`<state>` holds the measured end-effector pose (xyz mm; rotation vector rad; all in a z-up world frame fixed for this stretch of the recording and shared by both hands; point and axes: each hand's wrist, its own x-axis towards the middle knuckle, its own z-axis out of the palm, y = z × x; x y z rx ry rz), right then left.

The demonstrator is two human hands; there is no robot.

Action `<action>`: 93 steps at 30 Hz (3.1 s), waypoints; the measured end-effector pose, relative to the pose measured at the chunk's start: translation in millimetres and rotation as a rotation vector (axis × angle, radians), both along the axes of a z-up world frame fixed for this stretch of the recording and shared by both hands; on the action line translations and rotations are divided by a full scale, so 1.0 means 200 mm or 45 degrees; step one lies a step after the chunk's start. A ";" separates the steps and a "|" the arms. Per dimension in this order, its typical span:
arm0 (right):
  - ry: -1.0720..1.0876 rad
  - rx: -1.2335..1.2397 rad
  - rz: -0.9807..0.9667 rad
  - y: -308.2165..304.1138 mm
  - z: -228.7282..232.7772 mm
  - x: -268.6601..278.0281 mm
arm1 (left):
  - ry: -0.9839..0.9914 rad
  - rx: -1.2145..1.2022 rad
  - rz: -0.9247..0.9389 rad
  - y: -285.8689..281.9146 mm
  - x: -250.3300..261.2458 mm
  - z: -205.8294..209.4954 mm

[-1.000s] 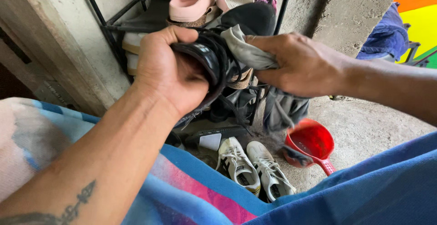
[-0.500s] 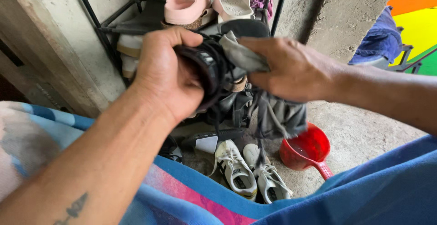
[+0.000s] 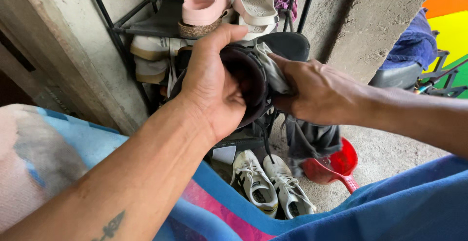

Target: The person wipes a black and grey sneaker with a grey cloth, focusing on the upper mesh and side panels. They rotate the shoe to clean different areas and place it on a metal shoe rack after finishing.

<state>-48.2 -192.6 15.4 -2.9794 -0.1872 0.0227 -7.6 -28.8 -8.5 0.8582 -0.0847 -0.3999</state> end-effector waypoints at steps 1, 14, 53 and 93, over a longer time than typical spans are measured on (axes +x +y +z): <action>0.041 -0.058 -0.086 0.00 0.00 0.00 | -0.012 -0.003 -0.016 0.01 -0.01 0.00; -0.538 0.355 0.416 -0.13 -0.03 0.05 | 0.098 -0.429 -0.048 0.11 -0.03 0.01; -0.271 0.177 -0.074 -0.19 0.01 0.23 | 0.187 -0.148 0.018 -0.02 -0.07 0.03; -0.099 0.172 -0.042 -0.16 0.03 0.20 | 0.004 -0.032 0.126 -0.08 -0.06 -0.12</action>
